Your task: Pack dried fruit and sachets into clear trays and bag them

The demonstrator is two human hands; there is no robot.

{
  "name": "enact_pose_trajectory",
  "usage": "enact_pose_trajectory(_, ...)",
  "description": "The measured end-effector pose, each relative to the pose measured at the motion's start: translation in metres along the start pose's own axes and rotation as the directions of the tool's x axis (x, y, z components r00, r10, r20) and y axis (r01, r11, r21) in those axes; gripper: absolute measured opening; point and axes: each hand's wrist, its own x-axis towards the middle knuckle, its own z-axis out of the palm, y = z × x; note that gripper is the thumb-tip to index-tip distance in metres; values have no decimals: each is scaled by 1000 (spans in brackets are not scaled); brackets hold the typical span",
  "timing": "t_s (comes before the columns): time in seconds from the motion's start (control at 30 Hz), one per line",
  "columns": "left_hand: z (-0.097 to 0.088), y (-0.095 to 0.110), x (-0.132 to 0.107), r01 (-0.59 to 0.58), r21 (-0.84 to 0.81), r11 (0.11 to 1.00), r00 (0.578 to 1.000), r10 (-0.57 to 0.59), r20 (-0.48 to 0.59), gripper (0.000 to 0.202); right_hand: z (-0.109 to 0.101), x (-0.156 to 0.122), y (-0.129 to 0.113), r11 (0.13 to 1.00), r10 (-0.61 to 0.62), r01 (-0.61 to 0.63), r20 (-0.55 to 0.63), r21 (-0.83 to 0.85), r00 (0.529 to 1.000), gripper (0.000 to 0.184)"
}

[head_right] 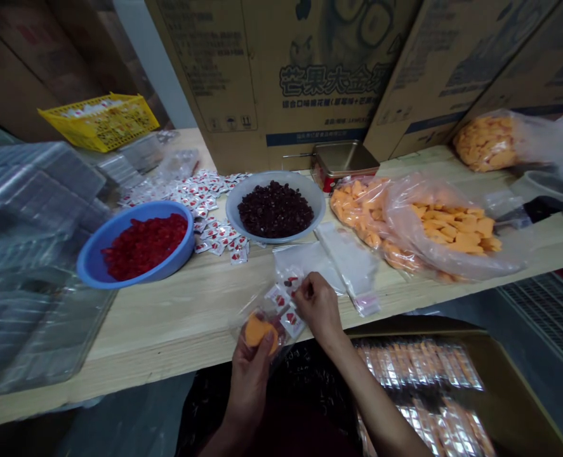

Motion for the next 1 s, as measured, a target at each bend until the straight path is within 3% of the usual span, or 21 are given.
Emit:
enact_pose_trajectory(0.13, -7, -1, -4, 50, 15, 999, 998, -51, 36, 58, 0, 14, 2, 982, -79, 79, 3, -169, 997, 6)
enact_pose_trajectory(0.3, -4, 18, 0, 58, 109, 992, 998, -60, 21, 62, -5, 28, 2, 971, -114, 106, -27, -214, 993, 16)
enact_pose_trajectory(0.47, 1, 29, 0, -4, 219, 976, 999, -8, 53, 56, -11, 39, -4, 969, -99, 74, -95, -236, 991, 22)
enact_pose_trajectory(0.6, 0, 32, -2, -77, 263, 962, 992, 48, 116, 51, -16, 47, -1, 970, -100, 82, -67, -229, 993, 22)
enact_pose_trajectory(0.73, -4, 32, -3, -90, 250, 964, 988, 55, 143, 53, -23, 64, 15, 999, -43, 43, 0, -30, 999, 30)
enact_pose_trajectory(0.87, -6, 33, -1, -99, 276, 956, 986, 57, 159, 48, -33, 81, 28, 971, 0, -51, 211, 232, 977, 32)
enact_pose_trajectory(1.0, -1, 38, 3, -86, 274, 958, 986, 43, 158, 52, -41, 88, 25, 959, 25, -96, 258, 266, 966, 25)
